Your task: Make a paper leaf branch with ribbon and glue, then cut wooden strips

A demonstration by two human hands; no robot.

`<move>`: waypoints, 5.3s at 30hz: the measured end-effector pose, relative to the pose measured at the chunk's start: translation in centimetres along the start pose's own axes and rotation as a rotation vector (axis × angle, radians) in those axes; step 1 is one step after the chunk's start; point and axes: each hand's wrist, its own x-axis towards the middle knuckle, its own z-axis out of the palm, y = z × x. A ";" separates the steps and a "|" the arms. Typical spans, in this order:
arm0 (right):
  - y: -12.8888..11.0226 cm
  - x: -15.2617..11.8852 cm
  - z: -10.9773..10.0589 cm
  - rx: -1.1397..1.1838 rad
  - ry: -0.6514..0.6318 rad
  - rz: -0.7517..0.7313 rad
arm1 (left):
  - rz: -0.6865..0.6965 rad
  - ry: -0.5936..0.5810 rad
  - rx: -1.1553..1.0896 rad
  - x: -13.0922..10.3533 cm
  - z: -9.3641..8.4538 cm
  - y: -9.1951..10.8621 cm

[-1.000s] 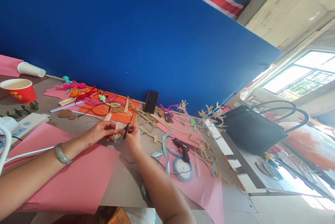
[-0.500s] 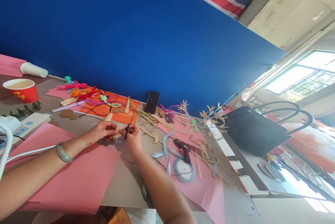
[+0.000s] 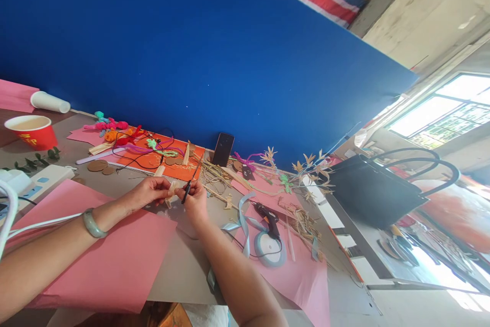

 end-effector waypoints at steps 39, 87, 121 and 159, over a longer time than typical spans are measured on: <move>-0.2 0.0 -0.2 -0.055 0.009 -0.067 | -0.082 -0.088 0.153 -0.2 0.2 0.4; -0.1 -0.6 0.4 -0.119 -0.045 -0.052 | -0.055 -0.092 0.060 -0.2 -0.3 0.6; -0.2 -1.3 1.0 -0.052 -0.065 0.012 | 0.028 -0.006 -0.020 0.4 -0.8 -0.2; -1.8 0.2 0.3 -0.166 -0.024 -0.069 | -0.012 0.080 -0.281 0.5 0.1 0.3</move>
